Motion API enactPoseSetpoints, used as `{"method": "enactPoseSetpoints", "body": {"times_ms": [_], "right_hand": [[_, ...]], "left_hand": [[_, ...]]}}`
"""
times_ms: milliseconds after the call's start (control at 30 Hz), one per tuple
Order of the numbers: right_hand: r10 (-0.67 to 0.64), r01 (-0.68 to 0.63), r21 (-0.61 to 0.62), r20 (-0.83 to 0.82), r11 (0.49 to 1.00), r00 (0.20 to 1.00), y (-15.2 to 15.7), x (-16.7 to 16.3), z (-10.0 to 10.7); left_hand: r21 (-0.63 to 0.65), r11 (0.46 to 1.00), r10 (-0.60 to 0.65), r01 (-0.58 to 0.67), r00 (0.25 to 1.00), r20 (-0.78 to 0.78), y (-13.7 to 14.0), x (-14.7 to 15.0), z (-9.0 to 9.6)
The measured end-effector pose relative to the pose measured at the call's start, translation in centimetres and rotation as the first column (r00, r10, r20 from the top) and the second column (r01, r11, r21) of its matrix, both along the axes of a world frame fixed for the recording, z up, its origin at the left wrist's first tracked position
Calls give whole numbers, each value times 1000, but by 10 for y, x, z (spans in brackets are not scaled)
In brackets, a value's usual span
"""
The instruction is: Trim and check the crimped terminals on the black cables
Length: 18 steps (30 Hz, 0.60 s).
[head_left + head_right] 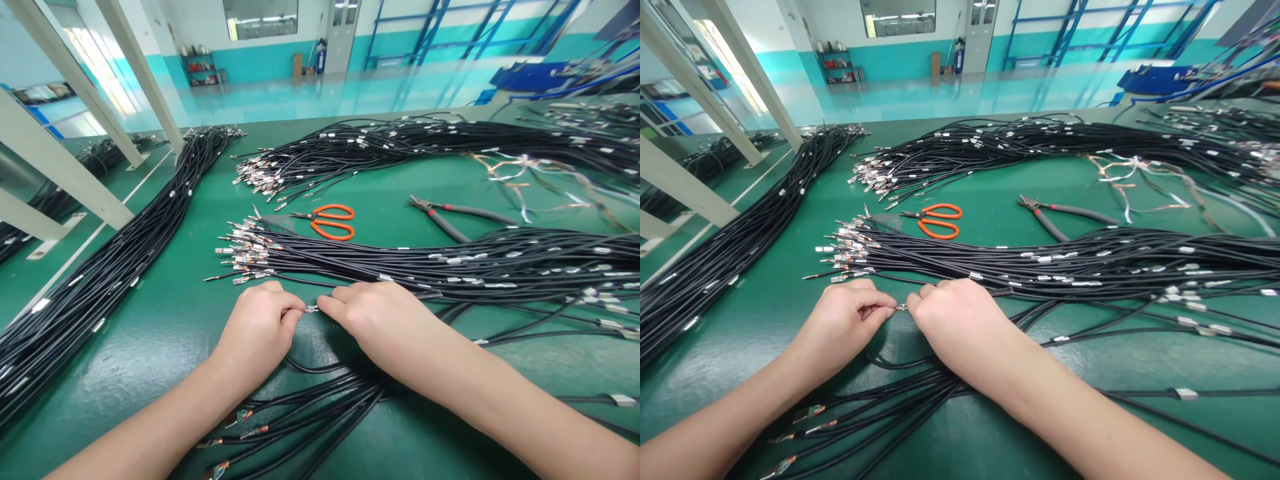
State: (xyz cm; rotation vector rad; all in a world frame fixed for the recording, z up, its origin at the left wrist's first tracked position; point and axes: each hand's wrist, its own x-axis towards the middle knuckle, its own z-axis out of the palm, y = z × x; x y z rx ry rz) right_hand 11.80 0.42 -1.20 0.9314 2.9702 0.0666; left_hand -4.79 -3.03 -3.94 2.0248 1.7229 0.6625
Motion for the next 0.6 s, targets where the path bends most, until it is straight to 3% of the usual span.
{"method": "enactPoseSetpoints", "body": {"times_ms": [600], "right_hand": [[22,-22,24,6,999,1000,-1,0,-4]], "left_hand": [[-9,1000,1,-1,1000,31,0,1,0]]}}
